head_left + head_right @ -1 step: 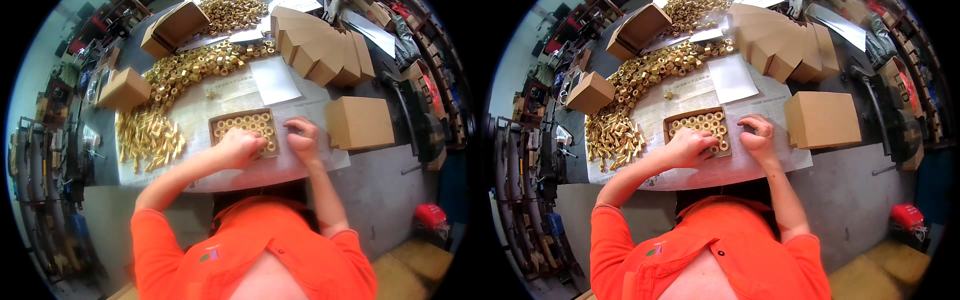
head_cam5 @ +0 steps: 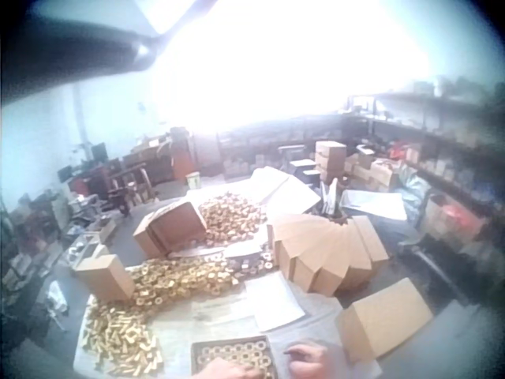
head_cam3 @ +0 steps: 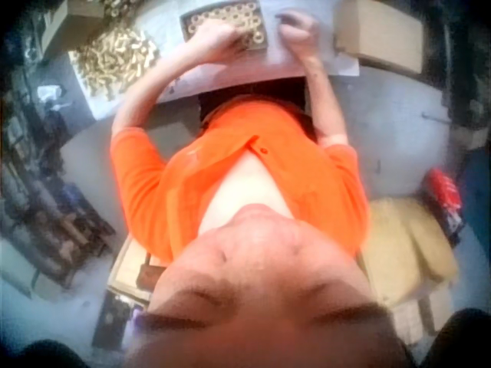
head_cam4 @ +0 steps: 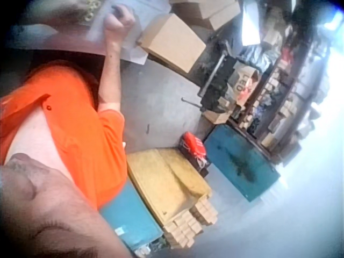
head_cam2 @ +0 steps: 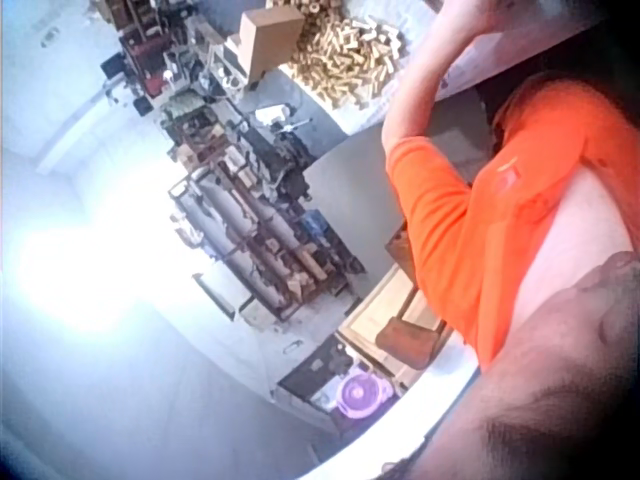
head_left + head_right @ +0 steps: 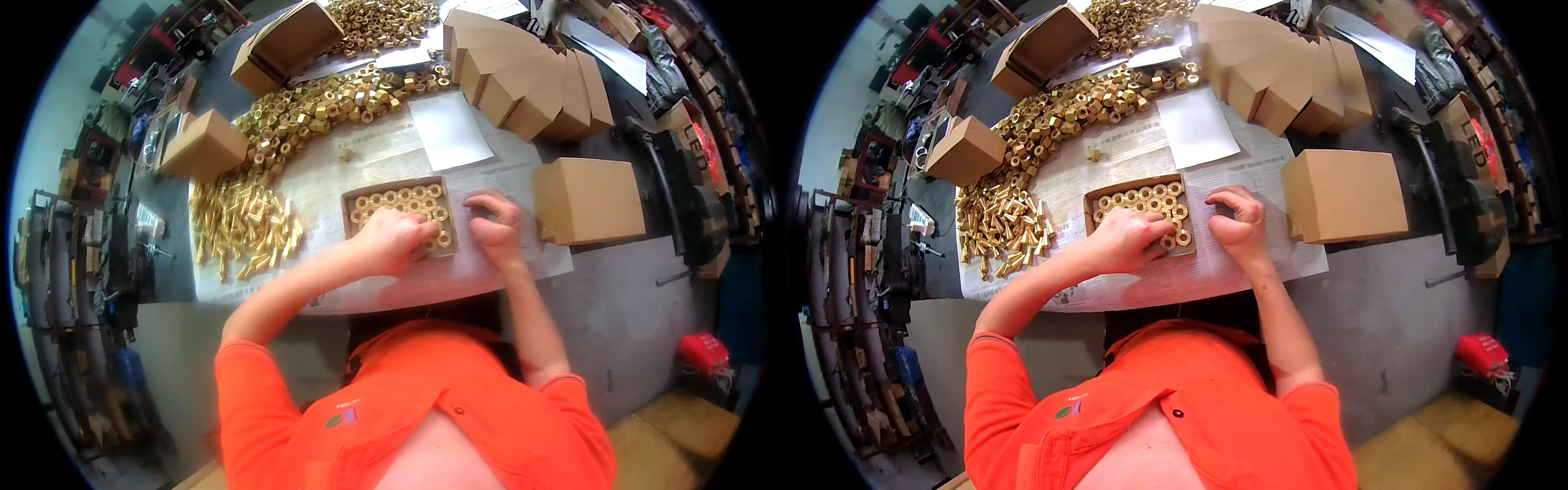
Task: The person picks small brass fittings from a pile on the table and places them one by one into a cardboard box. The person continues this repetitive sorting process throughout the clip.
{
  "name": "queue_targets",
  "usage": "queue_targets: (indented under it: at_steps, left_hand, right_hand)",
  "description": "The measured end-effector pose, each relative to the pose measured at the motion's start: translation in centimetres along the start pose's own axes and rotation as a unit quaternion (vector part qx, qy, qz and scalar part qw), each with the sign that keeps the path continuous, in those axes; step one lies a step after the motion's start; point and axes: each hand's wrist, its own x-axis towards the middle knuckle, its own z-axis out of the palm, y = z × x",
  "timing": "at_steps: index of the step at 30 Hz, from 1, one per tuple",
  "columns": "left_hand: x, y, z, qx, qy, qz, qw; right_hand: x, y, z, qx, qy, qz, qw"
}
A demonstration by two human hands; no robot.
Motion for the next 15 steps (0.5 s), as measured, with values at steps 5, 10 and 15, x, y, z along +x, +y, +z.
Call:
queue_targets:
  at_steps: [5,10,15]
  left_hand:
    - [0.0,0.1,0.3,0.003,0.022,-0.012,1.0]
    - [-0.1,-0.4,0.3,-0.018,0.022,0.002,1.0]
    - [-0.4,-2.7,-3.1,-0.075,0.147,-0.125,0.978]
  right_hand:
    - [0.0,0.1,0.2,0.001,0.008,-0.021,1.0]
    - [0.1,0.1,0.4,0.002,0.003,0.008,1.0]
    - [0.1,0.1,0.3,-0.008,0.012,-0.015,1.0]
